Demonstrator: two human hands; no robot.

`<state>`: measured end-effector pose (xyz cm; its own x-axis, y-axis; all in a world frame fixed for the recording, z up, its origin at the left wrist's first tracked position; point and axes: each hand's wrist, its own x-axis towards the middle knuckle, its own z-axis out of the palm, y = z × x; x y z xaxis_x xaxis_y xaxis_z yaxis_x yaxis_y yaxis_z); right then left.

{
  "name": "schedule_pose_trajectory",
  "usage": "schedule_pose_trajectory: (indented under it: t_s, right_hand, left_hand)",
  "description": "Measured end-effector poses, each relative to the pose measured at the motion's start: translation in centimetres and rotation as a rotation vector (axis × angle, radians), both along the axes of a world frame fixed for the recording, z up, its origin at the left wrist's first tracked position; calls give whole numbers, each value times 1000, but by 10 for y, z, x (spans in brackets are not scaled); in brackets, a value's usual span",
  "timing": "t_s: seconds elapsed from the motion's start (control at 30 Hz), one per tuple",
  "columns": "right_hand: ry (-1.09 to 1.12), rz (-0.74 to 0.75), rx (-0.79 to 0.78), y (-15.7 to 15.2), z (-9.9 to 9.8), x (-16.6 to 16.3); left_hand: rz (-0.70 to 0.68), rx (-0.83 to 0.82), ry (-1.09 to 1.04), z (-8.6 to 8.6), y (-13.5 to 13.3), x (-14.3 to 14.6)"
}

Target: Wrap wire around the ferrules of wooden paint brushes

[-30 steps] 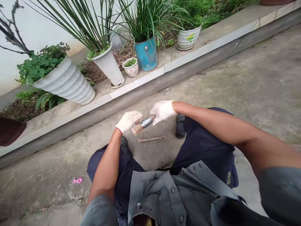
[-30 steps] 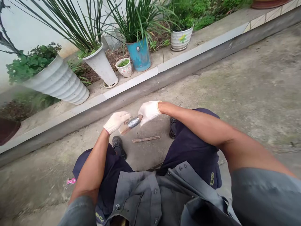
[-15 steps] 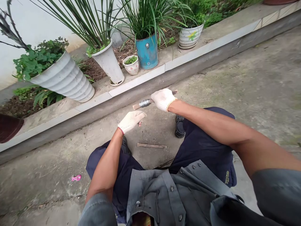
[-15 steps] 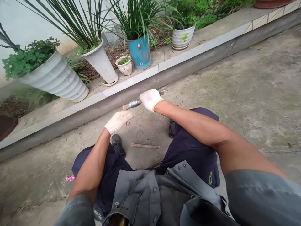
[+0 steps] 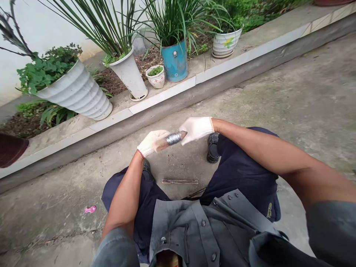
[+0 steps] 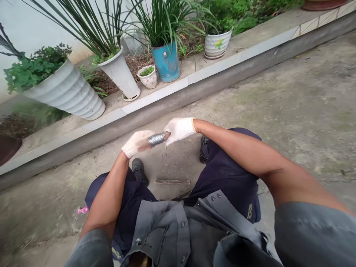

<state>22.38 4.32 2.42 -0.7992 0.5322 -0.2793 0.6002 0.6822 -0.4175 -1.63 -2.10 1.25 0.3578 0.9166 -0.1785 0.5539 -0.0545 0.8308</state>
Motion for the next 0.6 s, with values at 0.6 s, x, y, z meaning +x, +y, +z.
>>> schedule_pose_trajectory:
  t_s: [0.6]
  right_hand:
    - [-372,-176,404,5,-24,-18]
  left_hand:
    - [-50,28,313,-9,6,10]
